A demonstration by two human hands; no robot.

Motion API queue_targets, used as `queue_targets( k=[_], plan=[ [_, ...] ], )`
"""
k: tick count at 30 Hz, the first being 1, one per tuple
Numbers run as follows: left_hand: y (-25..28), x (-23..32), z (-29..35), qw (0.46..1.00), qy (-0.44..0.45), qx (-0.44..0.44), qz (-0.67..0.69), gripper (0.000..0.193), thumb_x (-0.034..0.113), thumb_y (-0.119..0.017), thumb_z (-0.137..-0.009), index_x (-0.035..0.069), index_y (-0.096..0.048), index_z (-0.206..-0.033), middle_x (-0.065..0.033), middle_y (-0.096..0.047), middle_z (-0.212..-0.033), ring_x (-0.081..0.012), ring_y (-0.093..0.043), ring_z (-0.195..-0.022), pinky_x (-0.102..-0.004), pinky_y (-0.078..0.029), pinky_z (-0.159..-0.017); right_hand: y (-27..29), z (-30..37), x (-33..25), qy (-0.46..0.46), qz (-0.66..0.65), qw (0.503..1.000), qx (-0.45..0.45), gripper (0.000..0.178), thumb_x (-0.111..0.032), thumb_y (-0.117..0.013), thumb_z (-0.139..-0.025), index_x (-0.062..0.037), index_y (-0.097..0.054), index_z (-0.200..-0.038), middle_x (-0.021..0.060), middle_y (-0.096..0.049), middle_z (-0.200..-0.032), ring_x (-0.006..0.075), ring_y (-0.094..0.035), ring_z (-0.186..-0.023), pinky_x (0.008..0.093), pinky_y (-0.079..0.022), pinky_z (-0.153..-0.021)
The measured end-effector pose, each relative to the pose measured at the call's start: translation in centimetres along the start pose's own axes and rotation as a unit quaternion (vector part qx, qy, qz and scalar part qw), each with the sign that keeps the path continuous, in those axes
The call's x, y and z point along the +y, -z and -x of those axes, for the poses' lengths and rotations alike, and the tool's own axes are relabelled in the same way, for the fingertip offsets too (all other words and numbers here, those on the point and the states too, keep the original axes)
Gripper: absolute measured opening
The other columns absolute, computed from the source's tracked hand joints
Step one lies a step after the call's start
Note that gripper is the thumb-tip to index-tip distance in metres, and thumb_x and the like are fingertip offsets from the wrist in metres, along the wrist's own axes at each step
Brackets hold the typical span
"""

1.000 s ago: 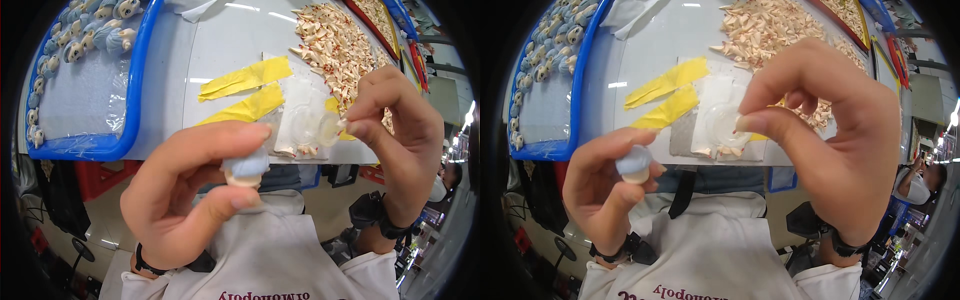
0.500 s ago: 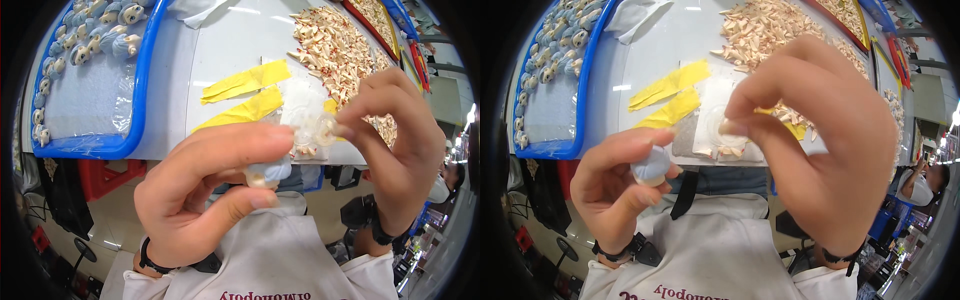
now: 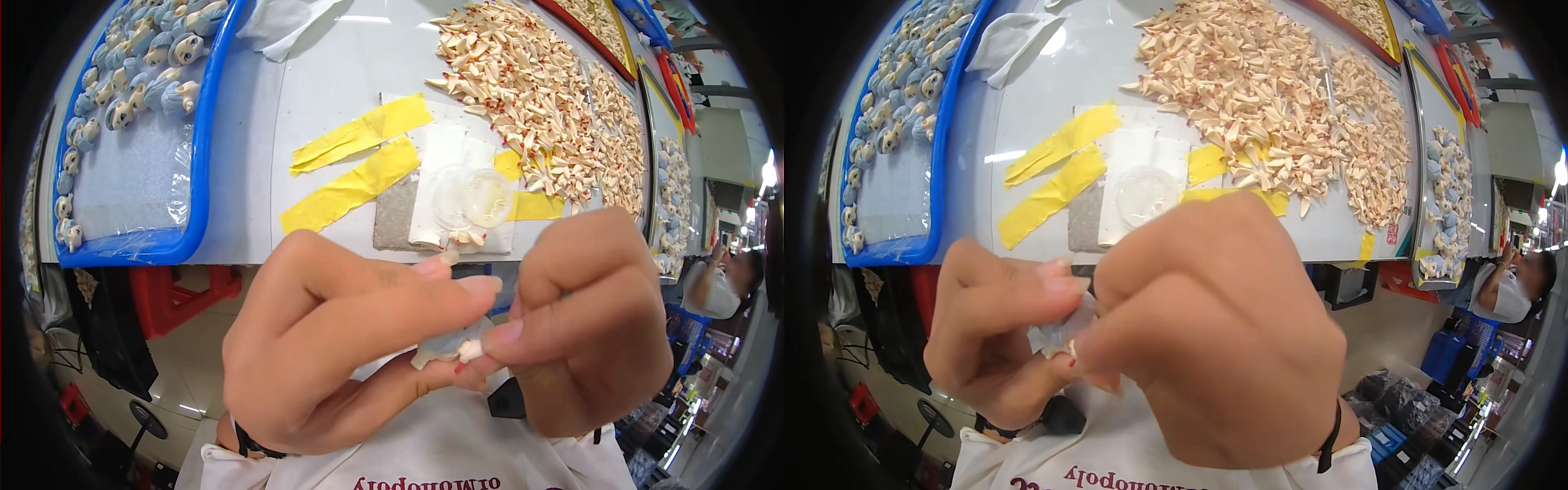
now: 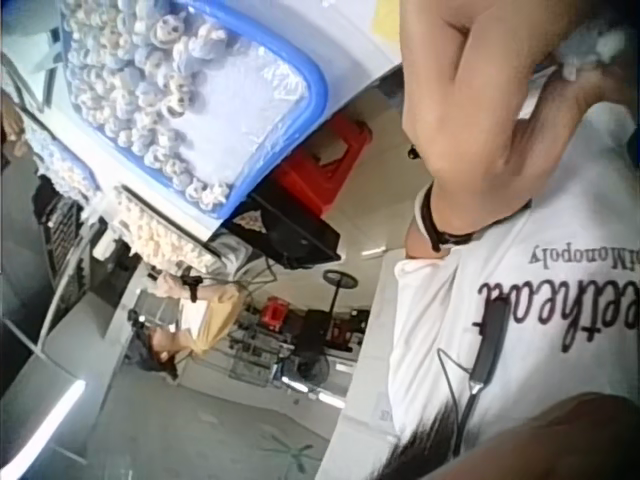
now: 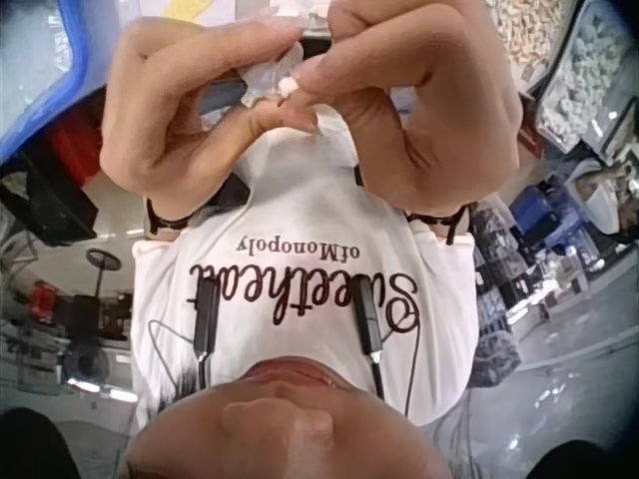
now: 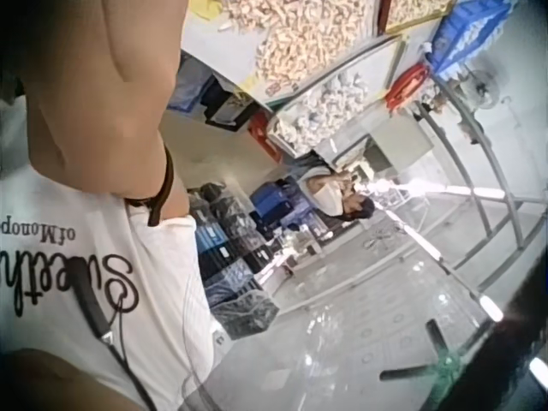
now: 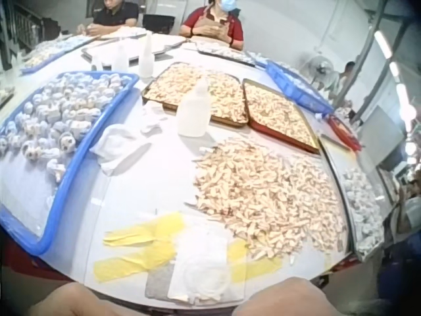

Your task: The person assembles small figurines by hand, picking up a base figure and attaching small white components to it. They repeatedly pick up a figure from a blue tray, attach parts, and place the finished figure back into the tray.

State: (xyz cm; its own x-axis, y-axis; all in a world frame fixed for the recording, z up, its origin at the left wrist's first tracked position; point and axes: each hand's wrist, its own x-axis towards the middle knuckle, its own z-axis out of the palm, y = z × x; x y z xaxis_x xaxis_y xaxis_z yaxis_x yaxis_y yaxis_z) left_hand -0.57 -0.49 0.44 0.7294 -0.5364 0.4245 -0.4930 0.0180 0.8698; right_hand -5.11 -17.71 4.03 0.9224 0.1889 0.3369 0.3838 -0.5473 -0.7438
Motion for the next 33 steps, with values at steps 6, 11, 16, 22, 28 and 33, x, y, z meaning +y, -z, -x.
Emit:
queue_targets(
  k=[6,11,16,22,28,33],
  plan=[
    [-1.0,1.4,0.3,0.998,0.019,0.048,-0.045,0.041,0.001,-0.077,-0.052,-0.002,-0.061,-0.090,-0.0130,-0.056,-0.082,-0.0174,-0.053,-0.071,-0.0227,-0.042,-0.063,-0.4,-0.1,0.2,0.057,0.054,0.996,0.042,0.027,0.011,-0.061,-0.056,-0.0084,-0.053,-0.072,0.0040,-0.050,-0.068,0.0144,-0.044,-0.057,0.0239,-0.033,-0.051],
    [-0.4,0.4,0.3,0.999,0.029,0.006,-0.032,0.044,0.005,-0.078,-0.055,-0.002,-0.059,-0.094,-0.0142,-0.053,-0.088,-0.0176,-0.053,-0.076,-0.0236,-0.042,-0.067,-0.2,-0.5,1.2,0.042,-0.002,0.998,0.044,0.023,0.009,-0.061,-0.057,-0.0061,-0.056,-0.073,0.0054,-0.050,-0.069,0.0155,-0.046,-0.058,0.0239,-0.035,-0.051],
    [1.2,-1.0,0.9,0.996,0.064,0.050,-0.038,0.046,0.009,-0.077,-0.058,-0.003,-0.056,-0.098,-0.0113,-0.048,-0.095,-0.0157,-0.048,-0.082,-0.0221,-0.038,-0.071,4.6,-1.7,3.5,-0.162,0.084,0.978,0.102,0.019,0.007,-0.056,-0.069,0.0030,-0.056,-0.088,0.0070,-0.055,-0.085,0.0153,-0.052,-0.080,0.0254,-0.039,-0.072],
    [1.7,-1.7,1.2,0.996,0.056,0.055,-0.040,0.044,0.007,-0.076,-0.060,-0.003,-0.055,-0.098,-0.0100,-0.046,-0.095,-0.0148,-0.047,-0.084,-0.0226,-0.038,-0.073,4.1,-2.8,5.7,-0.117,0.217,0.967,-0.067,0.019,0.009,-0.056,-0.066,0.0005,-0.060,-0.082,0.0085,-0.056,-0.083,0.0182,-0.055,-0.077,0.0269,-0.042,-0.068],
    [2.0,-1.7,1.0,0.994,0.079,0.060,-0.038,0.042,0.006,-0.074,-0.061,-0.002,-0.055,-0.098,-0.0117,-0.047,-0.097,-0.0158,-0.047,-0.086,-0.0226,-0.038,-0.074,4.3,-2.9,6.2,-0.125,0.247,0.960,-0.040,0.015,0.009,-0.056,-0.066,0.0015,-0.058,-0.078,0.0090,-0.056,-0.079,0.0185,-0.056,-0.074,0.0262,-0.042,-0.065],
    [2.3,-1.6,0.9,0.994,0.081,0.066,-0.029,0.041,0.002,-0.072,-0.062,-0.003,-0.054,-0.099,-0.0132,-0.048,-0.099,-0.0158,-0.047,-0.085,-0.0221,-0.038,-0.072,5.0,-3.1,6.3,-0.015,0.305,0.952,0.023,0.010,0.004,-0.056,-0.069,0.0001,-0.056,-0.078,0.0102,-0.057,-0.075,0.0236,-0.057,-0.066,0.0287,-0.044,-0.063]
  ],
)
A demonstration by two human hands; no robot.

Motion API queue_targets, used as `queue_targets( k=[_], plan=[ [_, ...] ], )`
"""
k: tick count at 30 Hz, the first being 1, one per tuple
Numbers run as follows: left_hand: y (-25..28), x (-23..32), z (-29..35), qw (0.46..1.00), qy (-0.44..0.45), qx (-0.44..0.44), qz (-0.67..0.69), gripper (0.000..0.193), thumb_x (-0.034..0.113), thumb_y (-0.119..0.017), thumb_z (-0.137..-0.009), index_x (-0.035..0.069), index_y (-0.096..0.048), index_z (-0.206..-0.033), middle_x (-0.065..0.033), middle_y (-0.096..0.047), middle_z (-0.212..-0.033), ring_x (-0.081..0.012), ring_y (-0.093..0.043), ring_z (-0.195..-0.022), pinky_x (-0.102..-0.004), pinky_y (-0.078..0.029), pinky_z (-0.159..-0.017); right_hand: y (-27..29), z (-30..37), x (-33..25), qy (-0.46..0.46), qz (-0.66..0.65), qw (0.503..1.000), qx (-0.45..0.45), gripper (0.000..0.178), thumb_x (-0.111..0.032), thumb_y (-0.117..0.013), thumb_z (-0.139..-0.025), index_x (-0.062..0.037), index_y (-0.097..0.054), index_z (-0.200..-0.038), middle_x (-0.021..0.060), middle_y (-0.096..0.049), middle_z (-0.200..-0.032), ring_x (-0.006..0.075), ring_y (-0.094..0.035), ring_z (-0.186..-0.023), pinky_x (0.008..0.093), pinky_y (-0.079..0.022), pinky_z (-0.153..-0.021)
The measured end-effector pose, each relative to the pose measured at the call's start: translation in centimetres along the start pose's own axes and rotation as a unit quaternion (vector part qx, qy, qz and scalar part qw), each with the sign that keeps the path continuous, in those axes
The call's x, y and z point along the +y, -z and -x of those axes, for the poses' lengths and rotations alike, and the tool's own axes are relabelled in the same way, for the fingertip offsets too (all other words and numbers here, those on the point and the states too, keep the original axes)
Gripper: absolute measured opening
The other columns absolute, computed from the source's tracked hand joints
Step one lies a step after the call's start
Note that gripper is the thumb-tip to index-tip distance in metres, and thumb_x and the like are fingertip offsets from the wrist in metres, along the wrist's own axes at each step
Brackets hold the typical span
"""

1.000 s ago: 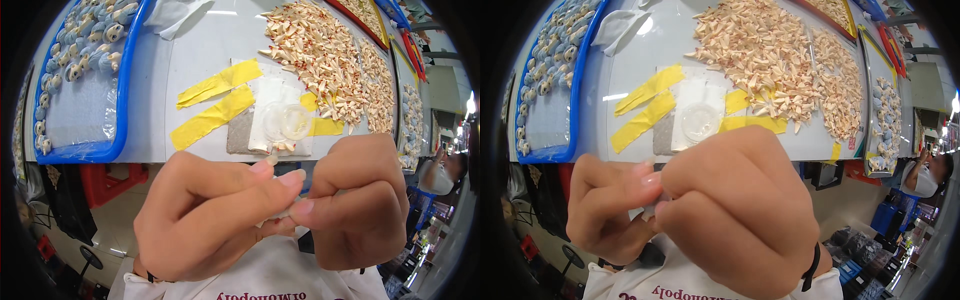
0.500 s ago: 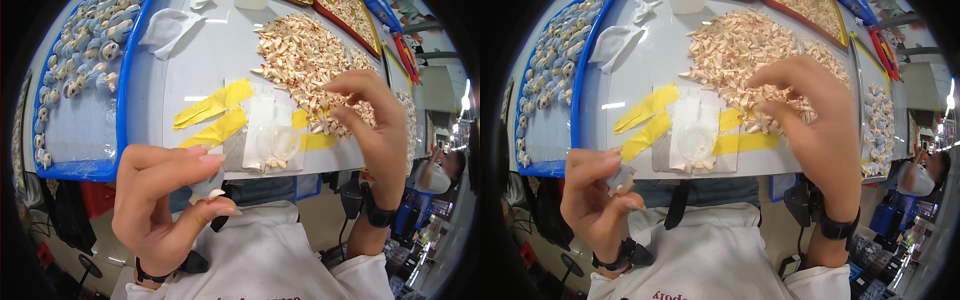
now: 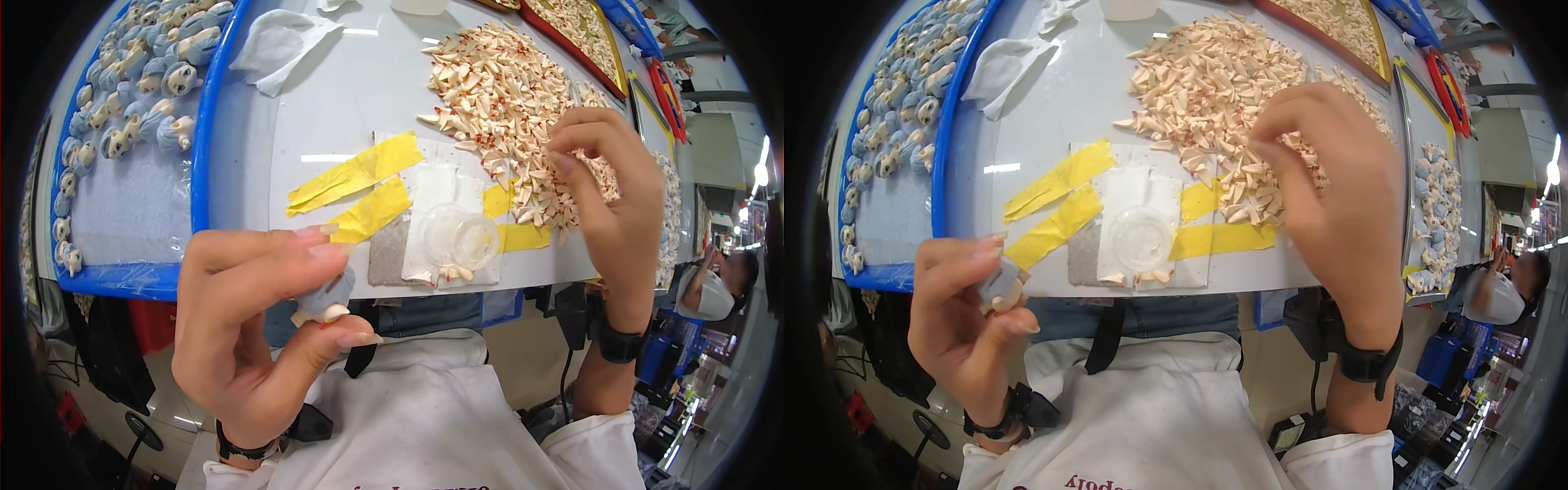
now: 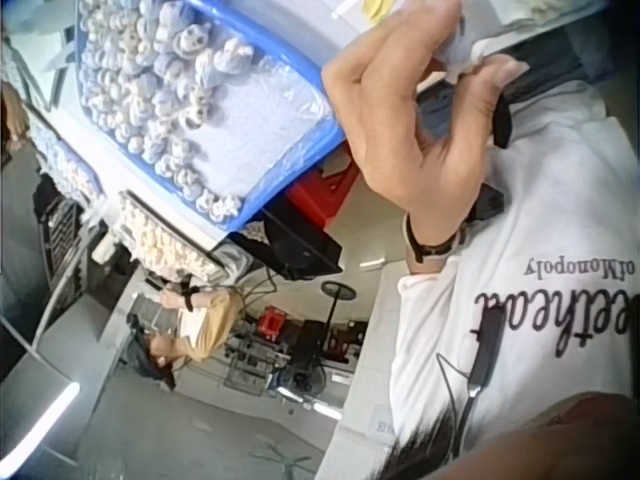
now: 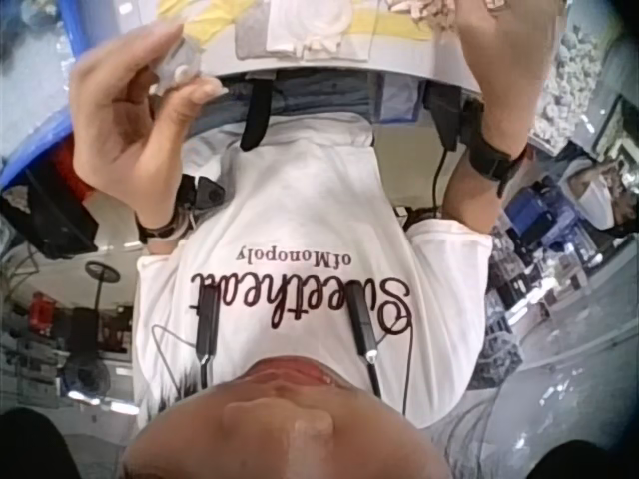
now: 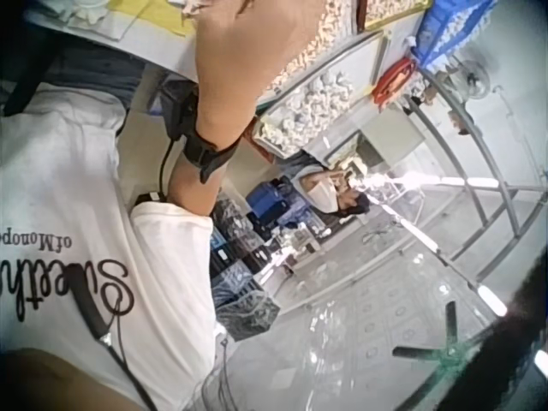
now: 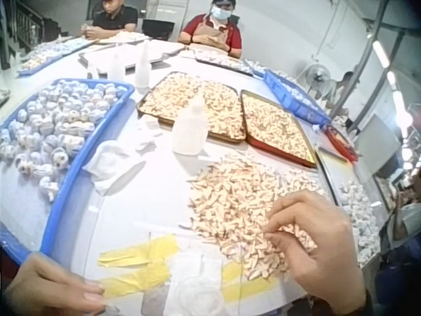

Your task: The person assembles small figurines by hand, picking up a base figure and attaching small white components to it. They repeatedly pick up a figure from a blue tray, attach parts, and place the finished figure back into the tray.

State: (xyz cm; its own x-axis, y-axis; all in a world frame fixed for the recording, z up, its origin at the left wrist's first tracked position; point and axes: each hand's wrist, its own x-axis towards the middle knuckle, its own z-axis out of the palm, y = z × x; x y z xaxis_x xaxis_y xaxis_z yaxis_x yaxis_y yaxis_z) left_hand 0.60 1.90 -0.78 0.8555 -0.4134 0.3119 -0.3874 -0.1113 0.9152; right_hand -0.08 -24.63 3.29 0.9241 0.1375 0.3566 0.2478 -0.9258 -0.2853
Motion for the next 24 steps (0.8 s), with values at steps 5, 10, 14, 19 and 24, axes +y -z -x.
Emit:
queue_targets(
  k=[5,10,14,19,24],
  plan=[
    [-0.1,0.1,0.2,1.000,0.000,0.002,0.003,0.041,0.000,-0.070,-0.062,-0.003,-0.054,-0.100,-0.0138,-0.049,-0.099,-0.0157,-0.049,-0.082,-0.0229,-0.040,-0.071,0.6,1.1,-0.2,-0.183,-0.198,0.961,0.064,0.005,0.003,-0.053,-0.078,0.0037,-0.055,-0.083,0.0068,-0.061,-0.083,0.0103,-0.058,-0.077,0.0216,-0.044,-0.070],
    [-0.3,-0.2,0.3,0.999,-0.033,-0.007,0.012,0.041,0.000,-0.070,-0.062,-0.003,-0.054,-0.100,-0.0143,-0.049,-0.099,-0.0157,-0.050,-0.081,-0.0226,-0.042,-0.069,1.0,1.7,-0.5,-0.216,-0.256,0.939,0.075,0.009,0.004,-0.057,-0.077,0.0032,-0.058,-0.086,0.0062,-0.061,-0.083,0.0097,-0.057,-0.078,0.0206,-0.044,-0.071],
    [-0.3,0.3,0.6,0.999,0.015,0.010,0.047,0.041,0.002,-0.071,-0.063,-0.003,-0.053,-0.100,-0.0146,-0.049,-0.099,-0.0160,-0.050,-0.081,-0.0233,-0.042,-0.069,1.4,2.1,-0.6,-0.252,-0.270,0.924,0.102,0.010,0.005,-0.058,-0.076,0.0034,-0.059,-0.086,0.0059,-0.061,-0.083,0.0105,-0.055,-0.078,0.0218,-0.043,-0.073],
    [-0.2,-0.1,0.5,0.999,-0.012,0.004,0.037,0.042,0.005,-0.072,-0.063,-0.003,-0.053,-0.099,-0.0148,-0.049,-0.099,-0.0165,-0.053,-0.078,-0.0231,-0.044,-0.066,1.6,2.2,-0.3,-0.188,-0.197,0.953,0.130,0.011,0.006,-0.061,-0.072,0.0039,-0.059,-0.083,0.0064,-0.060,-0.082,0.0121,-0.055,-0.078,0.0236,-0.043,-0.074],
    [-1.1,0.3,0.7,0.987,0.067,0.042,0.140,0.044,0.010,-0.074,-0.064,-0.001,-0.050,-0.099,-0.0143,-0.049,-0.098,-0.0169,-0.056,-0.074,-0.0214,-0.046,-0.060,1.5,2.6,-2.0,-0.154,-0.244,0.948,0.132,0.011,0.005,-0.061,-0.073,0.0026,-0.055,-0.083,0.0085,-0.057,-0.084,0.0133,-0.052,-0.079,0.0233,-0.041,-0.072]
  ],
)
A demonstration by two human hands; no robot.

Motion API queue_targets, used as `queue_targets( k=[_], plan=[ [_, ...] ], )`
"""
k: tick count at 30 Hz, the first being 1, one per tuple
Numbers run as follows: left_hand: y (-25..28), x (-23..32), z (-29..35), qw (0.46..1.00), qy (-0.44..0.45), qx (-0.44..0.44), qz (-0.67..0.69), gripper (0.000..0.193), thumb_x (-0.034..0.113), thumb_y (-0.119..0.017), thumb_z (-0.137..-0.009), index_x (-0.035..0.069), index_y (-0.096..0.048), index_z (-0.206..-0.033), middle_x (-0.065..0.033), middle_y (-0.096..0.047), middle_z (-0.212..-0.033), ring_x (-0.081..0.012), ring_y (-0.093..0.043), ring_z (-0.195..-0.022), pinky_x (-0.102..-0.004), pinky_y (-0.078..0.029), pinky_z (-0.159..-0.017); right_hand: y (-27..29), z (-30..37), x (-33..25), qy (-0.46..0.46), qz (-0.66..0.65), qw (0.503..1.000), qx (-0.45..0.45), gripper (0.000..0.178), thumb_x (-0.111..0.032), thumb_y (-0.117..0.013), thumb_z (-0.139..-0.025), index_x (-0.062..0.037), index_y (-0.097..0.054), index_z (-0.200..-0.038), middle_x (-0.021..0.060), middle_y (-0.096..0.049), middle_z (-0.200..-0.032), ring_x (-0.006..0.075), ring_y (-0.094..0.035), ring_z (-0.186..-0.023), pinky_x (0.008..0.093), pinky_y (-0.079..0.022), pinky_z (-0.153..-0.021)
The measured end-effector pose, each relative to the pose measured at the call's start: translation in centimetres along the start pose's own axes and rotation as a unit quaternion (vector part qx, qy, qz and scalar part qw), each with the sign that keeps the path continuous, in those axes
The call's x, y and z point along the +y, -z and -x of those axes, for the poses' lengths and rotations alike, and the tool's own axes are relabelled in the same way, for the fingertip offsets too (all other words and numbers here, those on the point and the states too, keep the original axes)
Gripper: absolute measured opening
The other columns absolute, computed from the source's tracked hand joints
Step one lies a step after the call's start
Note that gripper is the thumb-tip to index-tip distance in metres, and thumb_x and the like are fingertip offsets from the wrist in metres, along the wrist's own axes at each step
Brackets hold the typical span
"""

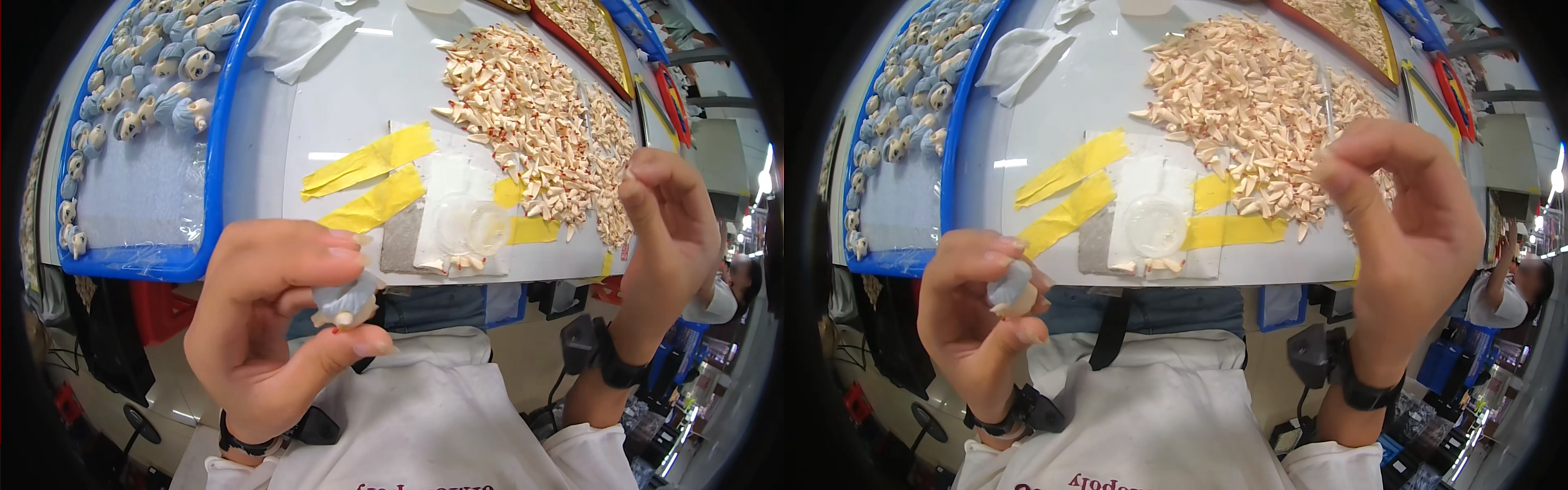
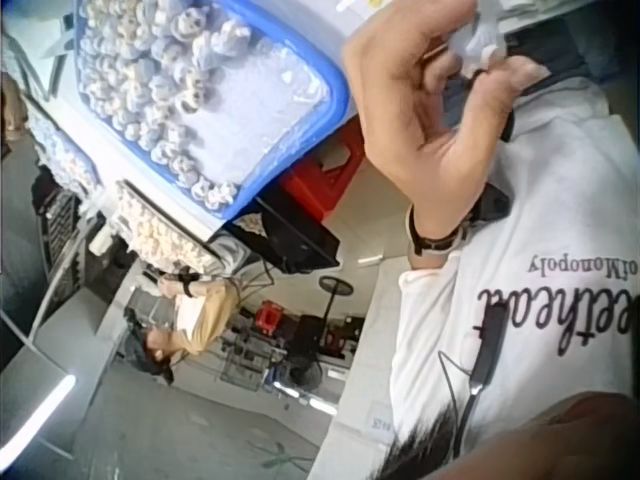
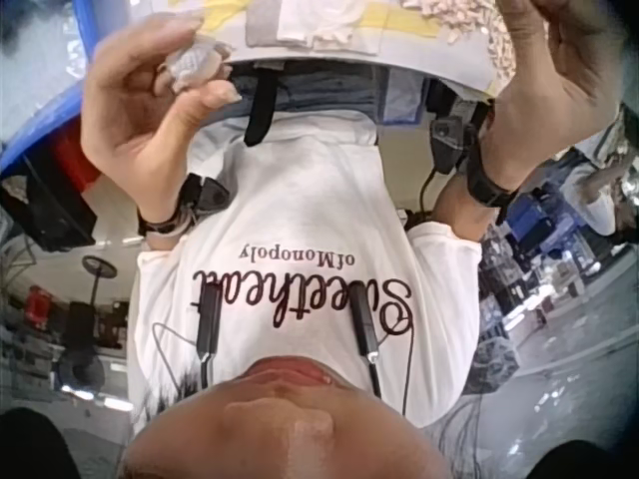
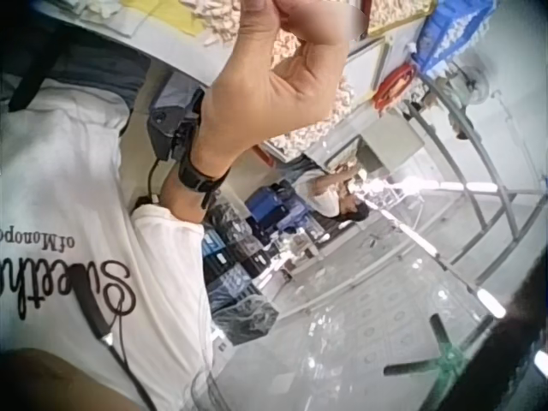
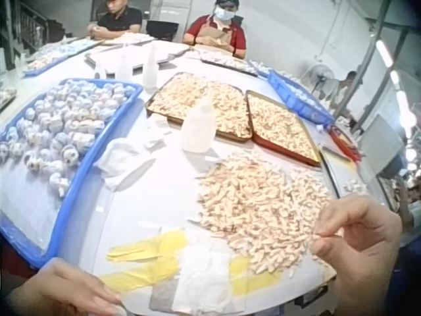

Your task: The person assembles small figurines by hand, picking up a base figure and attaching small white components to it. They repeatedly pick up a figure from a blue tray, attach parts, and place the finished figure back into the tray.

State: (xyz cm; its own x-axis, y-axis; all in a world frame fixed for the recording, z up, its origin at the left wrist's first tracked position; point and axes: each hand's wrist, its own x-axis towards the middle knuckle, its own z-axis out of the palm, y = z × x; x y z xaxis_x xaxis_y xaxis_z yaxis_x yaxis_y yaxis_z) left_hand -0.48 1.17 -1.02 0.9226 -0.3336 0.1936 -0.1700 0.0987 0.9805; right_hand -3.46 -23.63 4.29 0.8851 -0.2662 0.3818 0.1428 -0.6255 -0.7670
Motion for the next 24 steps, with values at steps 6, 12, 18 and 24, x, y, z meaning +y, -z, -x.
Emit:
queue_targets(
  k=[6,12,18,24],
  plan=[
    [-1.0,-0.4,0.1,0.993,0.006,0.016,0.115,0.045,0.018,-0.076,-0.066,0.002,-0.047,-0.097,-0.0141,-0.048,-0.099,-0.0192,-0.056,-0.075,-0.0232,-0.046,-0.061,-3.5,1.7,-1.5,0.114,0.073,0.988,-0.075,0.016,0.010,-0.062,-0.065,0.0016,-0.058,-0.078,0.0092,-0.053,-0.078,0.0169,-0.050,-0.073,0.0265,-0.040,-0.066],
    [0.7,-1.0,-0.6,0.988,-0.082,-0.131,0.012,0.042,0.021,-0.075,-0.067,0.005,-0.046,-0.093,-0.0142,-0.048,-0.098,-0.0215,-0.055,-0.079,-0.0257,-0.046,-0.063,-3.9,1.7,-1.7,0.217,0.216,0.950,-0.055,0.020,0.003,-0.067,-0.053,-0.0036,-0.062,-0.071,0.0049,-0.052,-0.069,0.0194,-0.049,-0.067,0.0288,-0.038,-0.059],
    [0.4,-1.5,-0.7,0.988,-0.091,-0.108,0.069,0.033,0.021,-0.072,-0.071,0.005,-0.048,-0.086,-0.0151,-0.048,-0.099,-0.0221,-0.057,-0.078,-0.0263,-0.047,-0.066,-3.9,1.3,-1.7,0.239,0.222,0.943,-0.063,0.019,0.001,-0.068,-0.053,-0.0036,-0.062,-0.070,0.0047,-0.052,-0.067,0.0201,-0.049,-0.066,0.0289,-0.038,-0.059],
    [-1.0,-0.8,-0.2,0.987,-0.025,-0.091,0.133,0.038,0.018,-0.072,-0.070,0.003,-0.047,-0.094,-0.0159,-0.045,-0.103,-0.0237,-0.059,-0.081,-0.0251,-0.050,-0.066,-3.9,1.1,-2.3,0.191,0.205,0.957,-0.080,0.018,0.006,-0.066,-0.055,-0.0026,-0.060,-0.070,0.0058,-0.053,-0.069,0.0192,-0.049,-0.066,0.0284,-0.038,-0.060]
  ],
)
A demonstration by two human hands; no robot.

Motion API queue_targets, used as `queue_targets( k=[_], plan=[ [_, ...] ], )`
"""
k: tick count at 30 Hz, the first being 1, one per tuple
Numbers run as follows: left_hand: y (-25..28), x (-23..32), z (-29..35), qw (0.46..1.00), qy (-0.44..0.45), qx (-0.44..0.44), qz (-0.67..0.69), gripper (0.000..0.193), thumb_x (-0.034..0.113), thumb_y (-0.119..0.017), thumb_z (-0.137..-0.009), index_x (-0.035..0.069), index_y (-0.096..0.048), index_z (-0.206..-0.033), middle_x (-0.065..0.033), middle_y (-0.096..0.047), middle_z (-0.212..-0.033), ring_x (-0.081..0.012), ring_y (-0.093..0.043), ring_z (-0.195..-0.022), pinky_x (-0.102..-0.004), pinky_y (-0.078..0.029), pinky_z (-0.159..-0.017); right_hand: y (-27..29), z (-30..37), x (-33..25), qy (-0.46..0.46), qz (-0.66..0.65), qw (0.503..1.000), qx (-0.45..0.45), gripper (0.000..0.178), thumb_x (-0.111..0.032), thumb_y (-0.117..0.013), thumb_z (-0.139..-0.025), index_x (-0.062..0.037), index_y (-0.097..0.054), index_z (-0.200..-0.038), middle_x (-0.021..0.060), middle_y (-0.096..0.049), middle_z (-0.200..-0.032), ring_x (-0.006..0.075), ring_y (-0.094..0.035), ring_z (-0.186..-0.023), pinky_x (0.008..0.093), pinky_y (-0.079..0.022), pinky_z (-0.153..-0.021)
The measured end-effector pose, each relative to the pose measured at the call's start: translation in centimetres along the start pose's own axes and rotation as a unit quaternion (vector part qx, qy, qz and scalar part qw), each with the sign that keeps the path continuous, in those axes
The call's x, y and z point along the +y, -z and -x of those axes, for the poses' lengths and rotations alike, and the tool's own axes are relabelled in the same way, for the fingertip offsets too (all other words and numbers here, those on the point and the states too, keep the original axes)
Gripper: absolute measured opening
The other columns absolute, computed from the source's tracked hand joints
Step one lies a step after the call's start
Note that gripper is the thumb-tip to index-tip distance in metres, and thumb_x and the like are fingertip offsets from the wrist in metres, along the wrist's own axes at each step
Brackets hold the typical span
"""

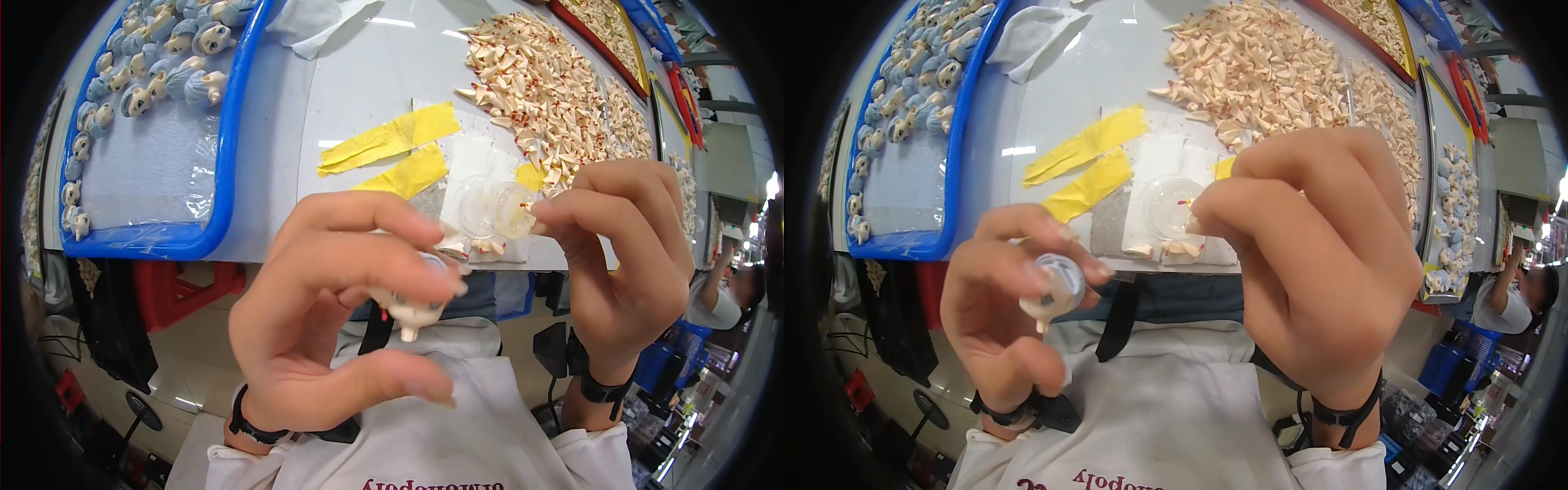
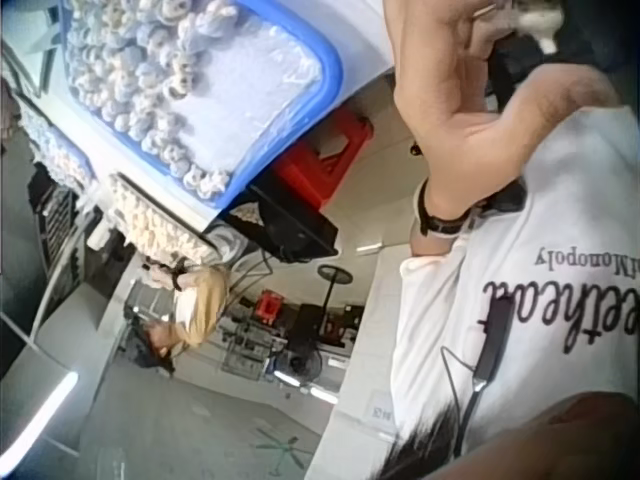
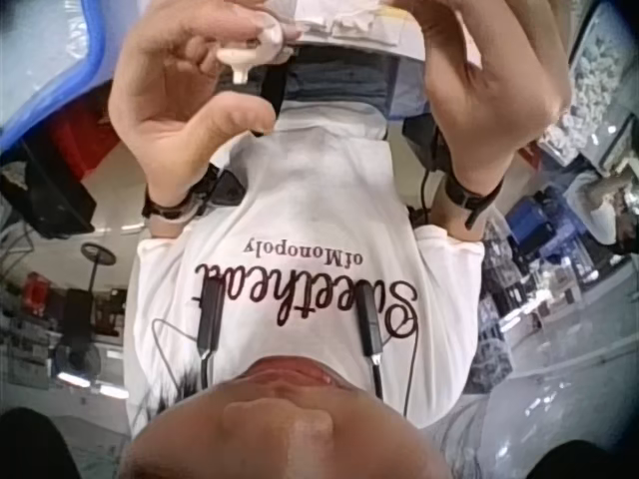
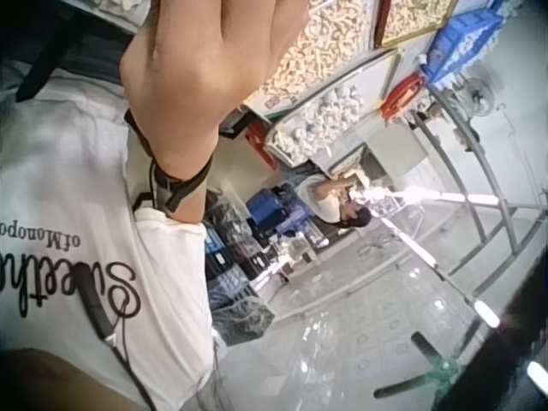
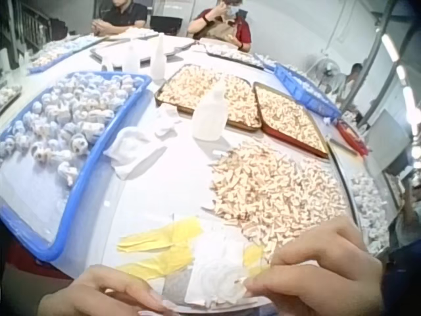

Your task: The person assembles small figurines by hand, picking up a base figure and attaching small white components to it. They repeatedly pick up a figure from a blue tray, attach parts, and place the finished figure back into the tray.

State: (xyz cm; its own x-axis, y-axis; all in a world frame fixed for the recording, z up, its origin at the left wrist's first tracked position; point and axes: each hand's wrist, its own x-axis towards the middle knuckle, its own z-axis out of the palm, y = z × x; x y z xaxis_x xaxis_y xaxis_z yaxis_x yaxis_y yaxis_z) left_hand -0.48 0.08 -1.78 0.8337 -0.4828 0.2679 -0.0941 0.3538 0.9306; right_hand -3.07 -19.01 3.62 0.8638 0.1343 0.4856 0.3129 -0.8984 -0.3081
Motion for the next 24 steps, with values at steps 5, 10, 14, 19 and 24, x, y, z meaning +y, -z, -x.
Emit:
queue_targets(
  k=[5,10,14,19,24],
  plan=[
    [-0.6,0.2,0.3,0.996,0.049,0.021,0.073,0.049,0.021,-0.074,-0.068,0.001,-0.044,-0.101,-0.0149,-0.047,-0.101,-0.0235,-0.060,-0.080,-0.0255,-0.051,-0.065,0.0,0.9,-0.2,-0.066,-0.135,0.988,0.030,0.015,0.007,-0.064,-0.064,0.0005,-0.058,-0.077,0.0089,-0.052,-0.077,0.0157,-0.048,-0.070,0.0256,-0.037,-0.063],
    [-2.2,0.5,0.2,0.989,0.067,0.111,0.068,0.053,0.028,-0.075,-0.066,0.000,-0.045,-0.099,-0.0114,-0.053,-0.091,-0.0181,-0.057,-0.079,-0.0255,-0.048,-0.066,0.9,1.4,-1.5,-0.102,-0.277,0.954,-0.058,0.012,0.000,-0.062,-0.072,-0.0006,-0.056,-0.082,0.0099,-0.049,-0.080,0.0122,-0.043,-0.068,0.0214,-0.034,-0.062],
    [-2.3,0.3,0.3,0.989,0.068,0.117,0.061,0.055,0.031,-0.077,-0.064,0.000,-0.047,-0.097,-0.0098,-0.054,-0.089,-0.0131,-0.054,-0.077,-0.0241,-0.045,-0.069,-0.2,1.6,-2.8,-0.091,-0.311,0.945,-0.038,0.015,0.002,-0.062,-0.071,-0.0037,-0.056,-0.083,0.0082,-0.047,-0.077,0.0114,-0.043,-0.065,0.0203,-0.034,-0.059],
    [-1.6,-0.2,1.0,0.993,0.041,0.098,0.054,0.056,0.033,-0.079,-0.061,-0.001,-0.049,-0.095,-0.0078,-0.053,-0.087,-0.0105,-0.053,-0.076,-0.0211,-0.044,-0.070,-0.8,1.6,-2.9,-0.044,-0.237,0.970,0.002,0.024,0.005,-0.067,-0.063,-0.0076,-0.058,-0.081,0.0057,-0.049,-0.071,0.0126,-0.044,-0.060,0.0217,-0.034,-0.052],
    [-2.0,0.2,1.2,0.989,0.068,0.117,0.054,0.054,0.032,-0.079,-0.061,-0.001,-0.051,-0.093,-0.0063,-0.052,-0.083,-0.0098,-0.053,-0.073,-0.0201,-0.043,-0.070,-0.7,1.7,-3.0,-0.050,-0.232,0.971,0.003,0.023,0.004,-0.068,-0.060,-0.0075,-0.060,-0.078,0.0061,-0.052,-0.073,0.0133,-0.047,-0.061,0.0225,-0.035,-0.052]
  ],
)
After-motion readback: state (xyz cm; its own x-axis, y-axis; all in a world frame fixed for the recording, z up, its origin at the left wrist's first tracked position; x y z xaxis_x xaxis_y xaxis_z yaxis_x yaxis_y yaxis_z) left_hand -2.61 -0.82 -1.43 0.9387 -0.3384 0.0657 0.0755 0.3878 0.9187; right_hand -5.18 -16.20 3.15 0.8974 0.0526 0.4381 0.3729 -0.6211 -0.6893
